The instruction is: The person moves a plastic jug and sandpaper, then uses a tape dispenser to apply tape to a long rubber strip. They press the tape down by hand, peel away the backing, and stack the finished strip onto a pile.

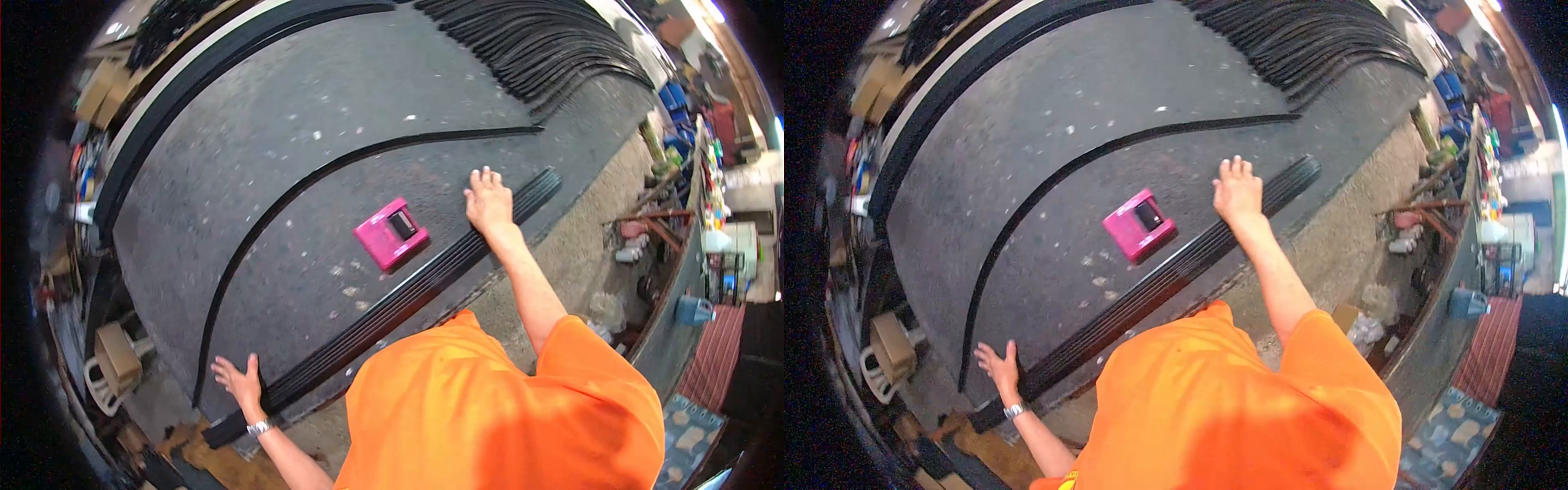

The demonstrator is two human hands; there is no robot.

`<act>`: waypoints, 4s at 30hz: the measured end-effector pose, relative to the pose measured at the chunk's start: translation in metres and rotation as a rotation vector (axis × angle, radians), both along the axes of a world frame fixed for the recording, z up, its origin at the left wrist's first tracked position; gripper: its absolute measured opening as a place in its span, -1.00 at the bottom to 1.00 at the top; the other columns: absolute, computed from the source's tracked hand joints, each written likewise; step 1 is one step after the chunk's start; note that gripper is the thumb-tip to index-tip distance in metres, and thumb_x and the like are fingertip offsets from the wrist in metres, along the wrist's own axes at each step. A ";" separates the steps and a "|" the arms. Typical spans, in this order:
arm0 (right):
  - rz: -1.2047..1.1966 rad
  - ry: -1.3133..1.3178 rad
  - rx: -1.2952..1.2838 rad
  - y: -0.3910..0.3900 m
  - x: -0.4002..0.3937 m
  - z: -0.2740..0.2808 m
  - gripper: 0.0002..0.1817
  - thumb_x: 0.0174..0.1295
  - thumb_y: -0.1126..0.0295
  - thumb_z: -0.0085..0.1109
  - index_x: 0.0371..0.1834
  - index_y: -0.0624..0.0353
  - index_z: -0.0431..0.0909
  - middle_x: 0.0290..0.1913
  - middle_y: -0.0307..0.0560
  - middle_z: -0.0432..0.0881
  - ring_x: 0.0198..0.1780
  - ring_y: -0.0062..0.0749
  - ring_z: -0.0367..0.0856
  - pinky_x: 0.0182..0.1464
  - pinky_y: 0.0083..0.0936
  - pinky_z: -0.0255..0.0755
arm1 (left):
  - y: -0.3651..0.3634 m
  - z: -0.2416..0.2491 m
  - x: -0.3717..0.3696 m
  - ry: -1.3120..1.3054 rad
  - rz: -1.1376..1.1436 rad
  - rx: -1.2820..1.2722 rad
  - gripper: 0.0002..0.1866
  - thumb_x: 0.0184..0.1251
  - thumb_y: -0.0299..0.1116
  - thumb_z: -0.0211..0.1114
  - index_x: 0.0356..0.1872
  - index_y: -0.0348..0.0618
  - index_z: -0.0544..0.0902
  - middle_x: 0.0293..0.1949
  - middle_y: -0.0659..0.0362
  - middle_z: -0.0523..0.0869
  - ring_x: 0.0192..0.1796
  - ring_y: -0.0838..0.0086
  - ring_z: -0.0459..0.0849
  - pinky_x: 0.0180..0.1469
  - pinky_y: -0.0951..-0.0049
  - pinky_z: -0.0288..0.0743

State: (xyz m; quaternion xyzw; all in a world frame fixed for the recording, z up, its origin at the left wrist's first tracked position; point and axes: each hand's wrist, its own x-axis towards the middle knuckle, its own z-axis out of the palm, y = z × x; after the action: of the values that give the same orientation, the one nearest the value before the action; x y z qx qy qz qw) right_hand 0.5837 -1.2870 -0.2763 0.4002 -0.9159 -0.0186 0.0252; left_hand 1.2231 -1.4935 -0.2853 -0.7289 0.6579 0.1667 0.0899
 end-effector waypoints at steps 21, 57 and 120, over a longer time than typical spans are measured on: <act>0.059 -0.101 -0.352 0.017 -0.008 -0.004 -0.38 0.20 0.19 0.44 0.31 0.23 0.58 0.41 0.23 0.49 0.42 0.13 0.38 0.22 0.01 0.39 | -0.007 0.014 -0.017 -0.129 0.169 0.110 0.08 0.47 0.26 0.27 0.75 0.05 -0.16 0.73 -0.15 -0.20 0.71 -0.24 -0.12 0.65 -0.15 0.07; 0.656 -0.310 -0.168 -0.127 0.370 0.015 -0.45 0.34 0.21 0.35 0.40 0.06 0.59 0.42 0.21 0.57 0.40 0.16 0.52 0.41 0.01 0.39 | 0.025 0.052 0.019 0.252 -0.320 -0.098 -0.22 0.38 0.02 0.45 0.50 -0.20 0.44 0.57 -0.33 0.27 0.54 -0.30 0.33 0.23 -0.06 0.65; 1.134 -0.373 -0.043 -0.218 0.611 0.051 -0.18 0.15 0.28 0.46 0.54 0.14 0.39 -0.14 -0.17 0.53 -0.04 -0.23 0.53 0.11 -0.08 0.30 | -0.006 0.017 0.216 0.412 -0.079 -0.549 -0.77 0.20 -0.47 0.37 -0.10 -0.06 0.63 0.13 0.22 0.67 0.26 0.20 0.59 0.38 -0.01 0.23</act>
State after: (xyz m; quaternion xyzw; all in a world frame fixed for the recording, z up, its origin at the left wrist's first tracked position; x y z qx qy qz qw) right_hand 1.1948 -1.5053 -0.2251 0.8226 -0.5485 0.0868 -0.1221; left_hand 1.4391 -1.4999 -0.2686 -0.6508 0.7104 0.1236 -0.2379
